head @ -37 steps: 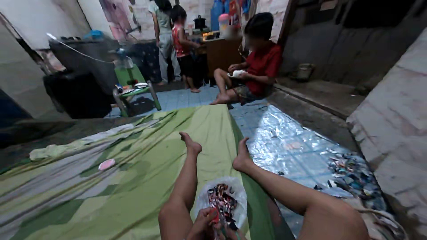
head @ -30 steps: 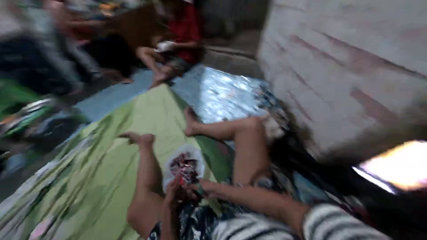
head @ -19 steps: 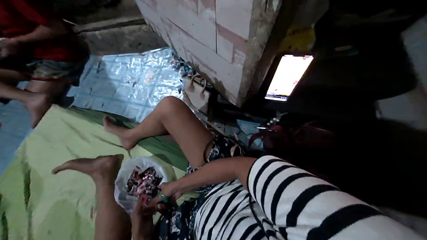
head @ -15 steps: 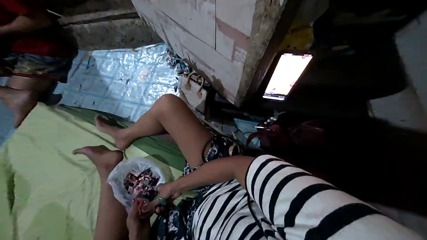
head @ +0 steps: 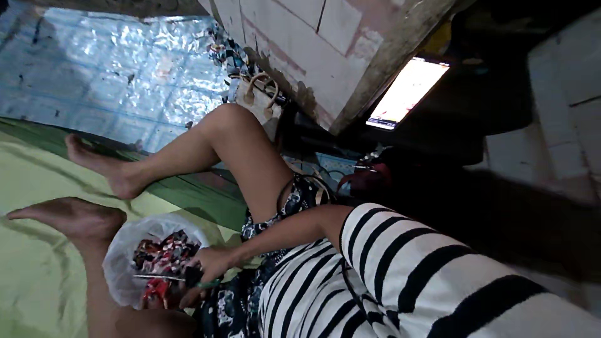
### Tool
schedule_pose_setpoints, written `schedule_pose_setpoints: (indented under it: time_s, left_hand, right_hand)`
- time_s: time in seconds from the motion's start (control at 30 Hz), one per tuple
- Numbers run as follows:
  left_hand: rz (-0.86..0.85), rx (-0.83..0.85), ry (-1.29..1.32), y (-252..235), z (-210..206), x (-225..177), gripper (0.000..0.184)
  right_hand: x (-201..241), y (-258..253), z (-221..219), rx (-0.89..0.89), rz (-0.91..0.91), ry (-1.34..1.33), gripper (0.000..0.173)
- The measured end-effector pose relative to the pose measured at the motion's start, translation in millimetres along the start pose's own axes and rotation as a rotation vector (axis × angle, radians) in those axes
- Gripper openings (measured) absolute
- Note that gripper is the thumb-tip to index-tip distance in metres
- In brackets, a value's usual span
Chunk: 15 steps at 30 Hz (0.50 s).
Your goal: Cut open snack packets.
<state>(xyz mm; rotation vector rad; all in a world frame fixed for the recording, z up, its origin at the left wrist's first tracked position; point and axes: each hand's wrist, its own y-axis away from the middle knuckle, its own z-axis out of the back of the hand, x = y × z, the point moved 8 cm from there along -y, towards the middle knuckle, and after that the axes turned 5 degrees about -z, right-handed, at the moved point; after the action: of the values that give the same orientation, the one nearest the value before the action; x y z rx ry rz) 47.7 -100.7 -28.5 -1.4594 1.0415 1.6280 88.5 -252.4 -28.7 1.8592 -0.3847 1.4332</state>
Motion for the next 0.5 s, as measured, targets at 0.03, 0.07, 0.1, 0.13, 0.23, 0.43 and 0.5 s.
schedule_pose_setpoints:
  time_s: [0.03,0.07,0.1,0.13,0.23,0.43,0.5]
  left_hand:
    - [-0.012,-0.004,0.004,-0.2,0.7,0.1,0.030]
    - [-0.025,0.002,0.000,0.3,1.0,-0.3,0.033]
    - [-0.035,0.004,-0.009,0.0,1.4,-0.1,0.033]
    - [-0.043,0.001,-0.015,-1.5,2.3,1.5,0.033]
    - [-0.034,-0.015,-0.034,-3.1,1.1,1.5,0.029]
    - [-0.146,0.216,0.010,23.2,-61.8,-73.7,0.033]
    - [0.152,-0.110,-0.059,67.4,-146.1,-182.2,0.023]
  right_hand:
    - [3.6,2.1,2.4,-0.012,0.008,0.033,0.036]
    - [6.2,3.5,5.2,-0.032,0.013,0.055,0.032]
    - [8.8,4.5,8.0,-0.044,0.014,0.079,0.030]
    - [12.2,5.7,11.3,-0.047,0.019,0.119,0.031]
    - [20.7,9.9,14.6,-0.002,0.047,0.325,0.046]
    - [17.8,10.6,18.5,-0.034,0.097,0.443,0.060]
    - [16.9,8.0,19.0,-0.077,0.139,0.406,0.059]
